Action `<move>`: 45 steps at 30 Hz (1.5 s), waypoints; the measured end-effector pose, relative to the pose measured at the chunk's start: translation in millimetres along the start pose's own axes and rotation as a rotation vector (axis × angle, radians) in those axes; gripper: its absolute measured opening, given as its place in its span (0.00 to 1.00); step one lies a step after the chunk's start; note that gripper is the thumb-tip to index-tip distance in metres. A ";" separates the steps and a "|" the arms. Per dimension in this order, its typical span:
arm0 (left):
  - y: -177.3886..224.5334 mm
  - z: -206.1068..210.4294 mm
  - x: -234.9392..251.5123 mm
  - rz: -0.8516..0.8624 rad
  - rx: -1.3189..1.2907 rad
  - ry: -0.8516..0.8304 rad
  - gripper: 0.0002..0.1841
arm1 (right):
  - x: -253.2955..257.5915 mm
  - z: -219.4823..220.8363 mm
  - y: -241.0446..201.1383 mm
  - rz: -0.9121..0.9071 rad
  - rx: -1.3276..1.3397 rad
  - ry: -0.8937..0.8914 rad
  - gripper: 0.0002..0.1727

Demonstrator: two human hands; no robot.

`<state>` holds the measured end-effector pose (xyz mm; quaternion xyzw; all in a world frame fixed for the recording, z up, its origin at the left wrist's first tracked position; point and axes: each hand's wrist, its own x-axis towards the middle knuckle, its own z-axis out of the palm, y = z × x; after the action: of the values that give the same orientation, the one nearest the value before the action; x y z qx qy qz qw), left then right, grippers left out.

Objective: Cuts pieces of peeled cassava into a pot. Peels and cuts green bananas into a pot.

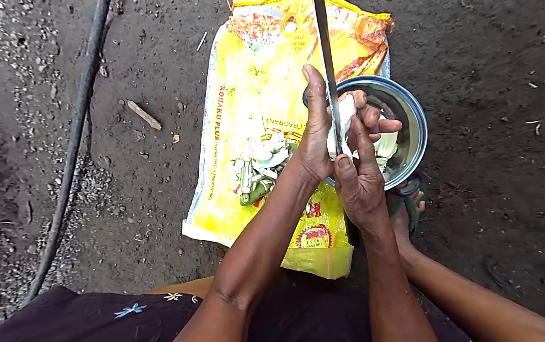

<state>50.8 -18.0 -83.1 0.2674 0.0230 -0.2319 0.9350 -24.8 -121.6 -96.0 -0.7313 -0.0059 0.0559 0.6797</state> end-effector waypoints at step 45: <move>-30.2 -20.5 26.4 -0.132 0.731 0.431 0.25 | 10.4 -46.4 14.7 0.500 -0.026 0.103 0.40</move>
<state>62.5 -41.3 -119.9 0.6215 0.1513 -0.2230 0.7356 -11.4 -167.9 -108.2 -0.7207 0.2088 0.1849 0.6346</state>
